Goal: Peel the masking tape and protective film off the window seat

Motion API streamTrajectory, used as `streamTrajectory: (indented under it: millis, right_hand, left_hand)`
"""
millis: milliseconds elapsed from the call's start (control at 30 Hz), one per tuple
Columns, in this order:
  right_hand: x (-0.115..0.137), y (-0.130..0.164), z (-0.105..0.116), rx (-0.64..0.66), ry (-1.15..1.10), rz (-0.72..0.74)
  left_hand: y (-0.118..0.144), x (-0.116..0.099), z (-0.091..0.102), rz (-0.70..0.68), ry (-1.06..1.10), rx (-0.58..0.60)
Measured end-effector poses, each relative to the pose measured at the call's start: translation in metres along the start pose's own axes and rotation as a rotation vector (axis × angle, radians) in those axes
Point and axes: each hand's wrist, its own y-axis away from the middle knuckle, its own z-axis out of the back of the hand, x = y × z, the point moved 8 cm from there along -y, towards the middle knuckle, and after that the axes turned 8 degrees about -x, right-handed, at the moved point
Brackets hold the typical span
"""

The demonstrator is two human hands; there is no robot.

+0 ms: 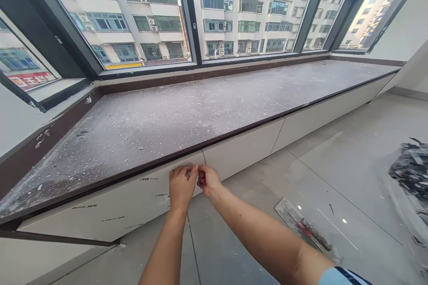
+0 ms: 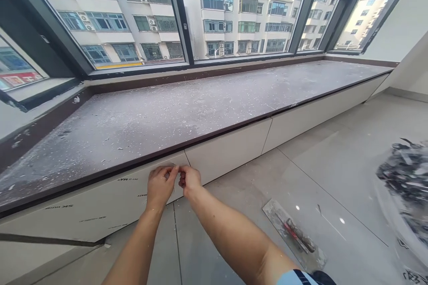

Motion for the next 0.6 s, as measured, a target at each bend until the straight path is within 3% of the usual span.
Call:
streamTrajectory:
  millis: [200,300,467,600]
  right_hand:
    - [-0.034,0.012,0.005,-0.038,-0.084,0.042]
    - [-0.043,0.016,0.008,-0.001,-0.083,-0.008]
    - [-0.035,0.004,0.008,0.090,-0.117,-0.194]
    - [-0.022,-0.016,0.009,0.102,-0.041,-0.158]
  left_hand:
    - [-0.002,0.001,-0.004,-0.047,-0.135,0.024]
    - [0.000,0.003,-0.006,-0.063,-0.143,0.011]
    - [0.006,0.007,-0.004,-0.134,-0.063,0.039]
    - [0.009,0.010,-0.003,-0.192,0.018,0.154]
